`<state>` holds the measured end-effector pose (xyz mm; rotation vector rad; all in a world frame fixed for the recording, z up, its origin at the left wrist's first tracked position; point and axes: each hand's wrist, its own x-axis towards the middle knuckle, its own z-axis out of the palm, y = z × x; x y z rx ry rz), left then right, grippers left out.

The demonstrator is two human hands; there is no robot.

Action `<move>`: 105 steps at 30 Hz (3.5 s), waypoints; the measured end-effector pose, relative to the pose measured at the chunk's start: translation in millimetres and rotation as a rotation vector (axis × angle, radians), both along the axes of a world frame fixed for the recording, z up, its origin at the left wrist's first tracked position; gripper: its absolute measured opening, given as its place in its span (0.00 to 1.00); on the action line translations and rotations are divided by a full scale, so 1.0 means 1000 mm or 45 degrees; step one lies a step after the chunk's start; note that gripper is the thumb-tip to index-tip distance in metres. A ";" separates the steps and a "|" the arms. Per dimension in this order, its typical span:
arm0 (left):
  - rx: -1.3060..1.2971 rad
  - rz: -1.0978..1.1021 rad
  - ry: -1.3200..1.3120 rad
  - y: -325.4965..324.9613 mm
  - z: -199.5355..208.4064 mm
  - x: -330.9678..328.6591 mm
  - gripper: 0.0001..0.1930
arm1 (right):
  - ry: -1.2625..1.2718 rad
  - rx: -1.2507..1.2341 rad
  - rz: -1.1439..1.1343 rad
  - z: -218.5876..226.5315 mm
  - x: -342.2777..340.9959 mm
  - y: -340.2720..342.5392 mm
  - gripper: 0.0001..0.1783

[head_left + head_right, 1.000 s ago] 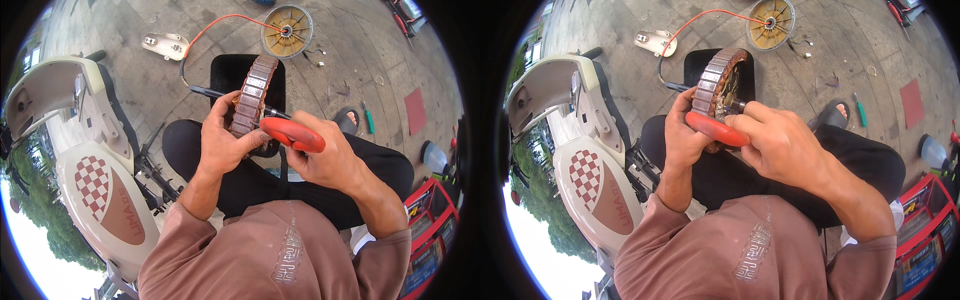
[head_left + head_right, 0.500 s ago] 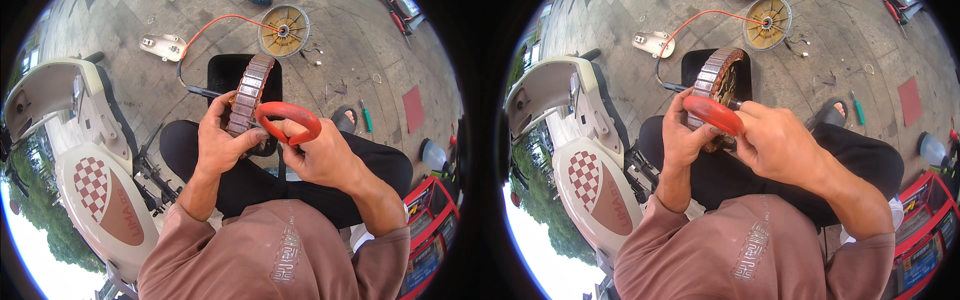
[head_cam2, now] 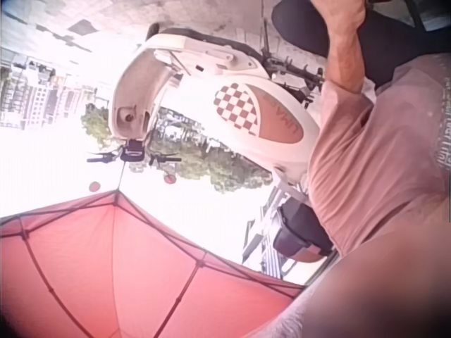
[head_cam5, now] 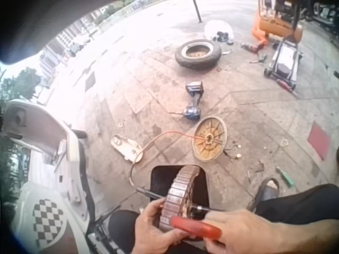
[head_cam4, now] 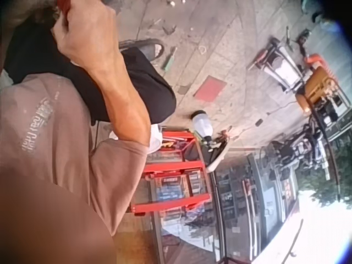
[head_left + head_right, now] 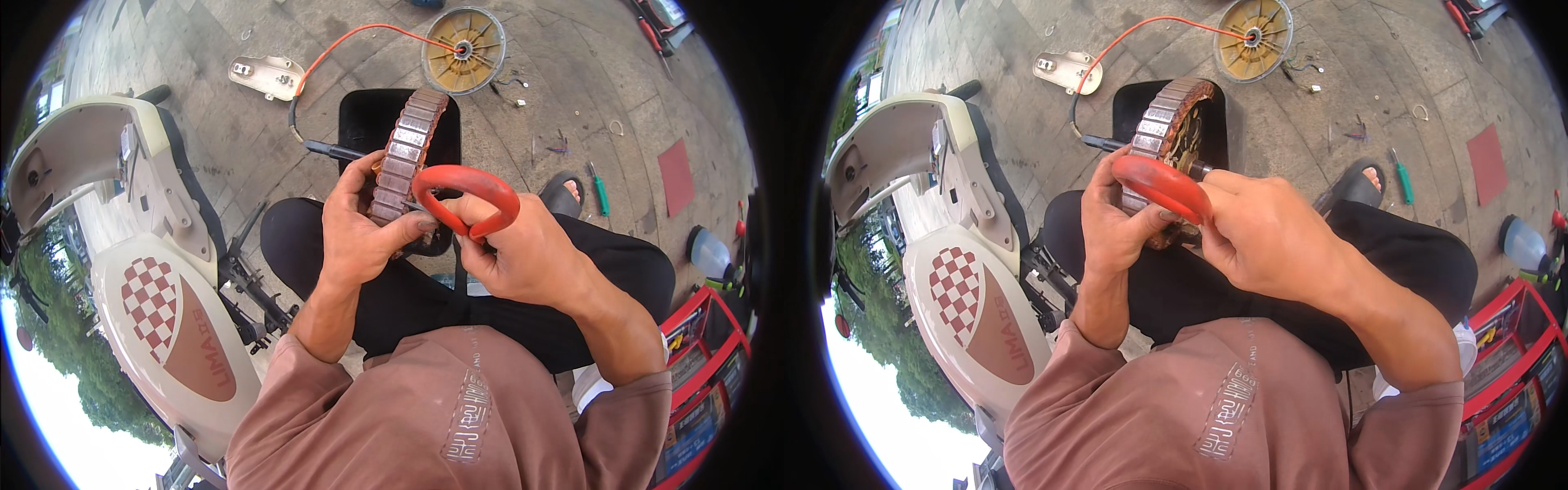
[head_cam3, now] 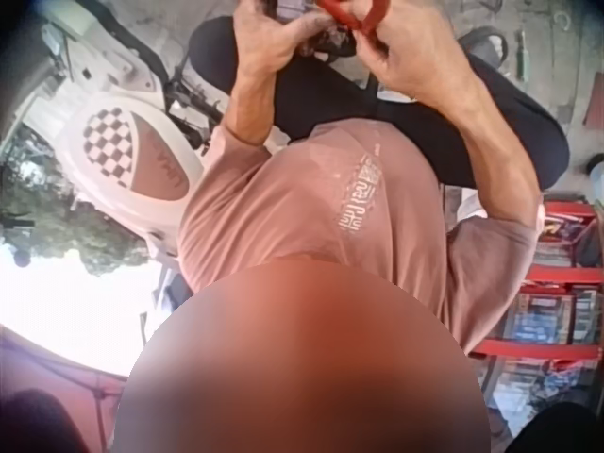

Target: The person uses red-handled pliers to pull and adjust copper windings on a motor stator held in their lap. They briefly stand to connect an air hose to a compressor, then return to the seated position to continue adjusting the stator windings.

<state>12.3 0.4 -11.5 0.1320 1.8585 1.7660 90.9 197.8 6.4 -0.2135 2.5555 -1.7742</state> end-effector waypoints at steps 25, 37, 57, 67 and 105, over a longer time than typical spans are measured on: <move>-0.112 -0.094 0.014 -0.001 0.003 -0.005 0.43 | -0.034 -0.100 0.016 -0.004 -0.001 0.001 0.15; -0.053 -0.052 -0.030 -0.002 0.001 -0.002 0.43 | -0.026 -0.050 -0.061 -0.003 0.004 -0.007 0.11; 0.038 0.005 -0.025 -0.004 -0.004 0.002 0.41 | -0.309 -0.409 0.116 -0.013 -0.010 0.011 0.08; -0.011 -0.011 -0.046 -0.002 0.000 0.002 0.42 | -0.298 -0.194 0.210 -0.005 -0.013 0.018 0.09; 0.034 -0.003 -0.101 -0.002 0.000 0.001 0.42 | -0.017 -0.056 0.084 -0.004 -0.005 0.007 0.15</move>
